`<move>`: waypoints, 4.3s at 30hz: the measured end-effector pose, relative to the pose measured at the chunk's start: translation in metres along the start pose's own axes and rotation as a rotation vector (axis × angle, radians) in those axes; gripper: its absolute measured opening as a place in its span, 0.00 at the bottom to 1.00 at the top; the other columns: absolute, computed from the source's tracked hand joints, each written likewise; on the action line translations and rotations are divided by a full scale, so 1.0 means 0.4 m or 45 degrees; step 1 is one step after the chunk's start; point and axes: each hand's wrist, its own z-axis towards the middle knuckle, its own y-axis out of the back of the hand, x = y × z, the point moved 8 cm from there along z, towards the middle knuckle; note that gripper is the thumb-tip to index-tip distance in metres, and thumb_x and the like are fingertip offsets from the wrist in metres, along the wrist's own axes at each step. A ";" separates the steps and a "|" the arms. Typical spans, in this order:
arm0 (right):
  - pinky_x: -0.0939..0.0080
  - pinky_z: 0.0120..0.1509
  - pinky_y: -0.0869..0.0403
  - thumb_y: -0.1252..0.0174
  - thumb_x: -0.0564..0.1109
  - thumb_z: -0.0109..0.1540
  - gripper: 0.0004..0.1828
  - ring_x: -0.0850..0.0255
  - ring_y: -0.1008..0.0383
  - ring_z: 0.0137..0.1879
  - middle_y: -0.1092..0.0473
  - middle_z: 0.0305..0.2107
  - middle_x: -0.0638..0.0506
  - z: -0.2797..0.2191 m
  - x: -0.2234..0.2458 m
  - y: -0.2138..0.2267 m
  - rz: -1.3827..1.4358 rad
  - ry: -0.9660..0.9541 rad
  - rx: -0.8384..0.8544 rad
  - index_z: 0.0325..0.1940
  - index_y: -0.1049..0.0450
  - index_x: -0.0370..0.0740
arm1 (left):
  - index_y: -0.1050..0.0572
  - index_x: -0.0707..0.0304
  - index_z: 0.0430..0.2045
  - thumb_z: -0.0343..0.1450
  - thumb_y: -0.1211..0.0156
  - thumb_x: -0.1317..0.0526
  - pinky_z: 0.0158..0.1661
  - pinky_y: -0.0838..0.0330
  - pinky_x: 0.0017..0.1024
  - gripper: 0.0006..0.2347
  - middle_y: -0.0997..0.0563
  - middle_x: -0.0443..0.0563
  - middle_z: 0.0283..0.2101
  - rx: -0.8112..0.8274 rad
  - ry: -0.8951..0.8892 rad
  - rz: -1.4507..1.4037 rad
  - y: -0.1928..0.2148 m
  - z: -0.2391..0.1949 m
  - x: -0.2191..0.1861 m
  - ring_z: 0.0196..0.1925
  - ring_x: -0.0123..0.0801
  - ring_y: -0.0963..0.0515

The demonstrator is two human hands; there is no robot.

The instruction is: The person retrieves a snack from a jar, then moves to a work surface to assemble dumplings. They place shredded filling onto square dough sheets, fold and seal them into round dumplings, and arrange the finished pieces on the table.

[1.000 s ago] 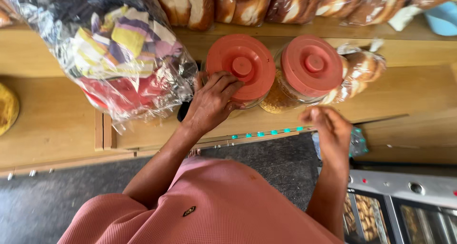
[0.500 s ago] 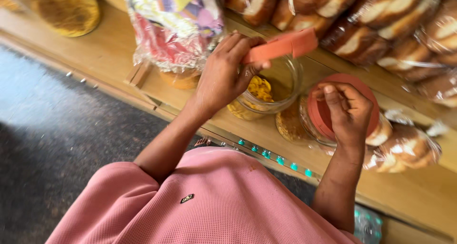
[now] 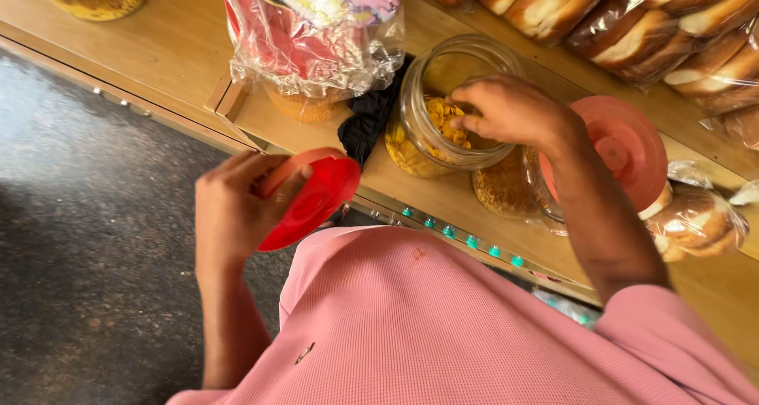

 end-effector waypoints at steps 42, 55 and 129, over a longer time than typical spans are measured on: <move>0.52 0.51 0.26 0.33 0.43 0.55 0.20 0.51 0.22 0.47 0.22 0.41 0.44 0.144 -0.174 -0.407 -0.107 -0.164 1.061 0.52 0.21 0.43 | 0.15 0.57 0.33 0.65 0.29 0.51 0.31 0.24 0.39 0.12 0.18 0.50 0.30 0.345 -0.145 -0.139 -0.062 0.012 0.040 0.29 0.46 0.17; 0.54 0.48 0.25 0.34 0.42 0.56 0.19 0.54 0.21 0.44 0.21 0.39 0.45 0.213 -0.113 -0.261 0.007 0.041 0.538 0.51 0.21 0.43 | 0.16 0.62 0.34 0.64 0.24 0.58 0.32 0.23 0.33 0.11 0.17 0.51 0.31 0.127 -0.270 -0.297 -0.040 0.022 -0.031 0.30 0.39 0.17; 0.57 0.41 0.23 0.39 0.30 0.66 0.15 0.56 0.21 0.40 0.23 0.42 0.41 -0.575 0.056 -0.195 2.346 -0.163 -1.357 0.55 0.32 0.35 | 0.19 0.70 0.41 0.75 0.34 0.64 0.39 0.23 0.18 0.07 0.18 0.47 0.37 0.676 -0.137 -1.154 -0.470 0.003 -0.433 0.35 0.18 0.20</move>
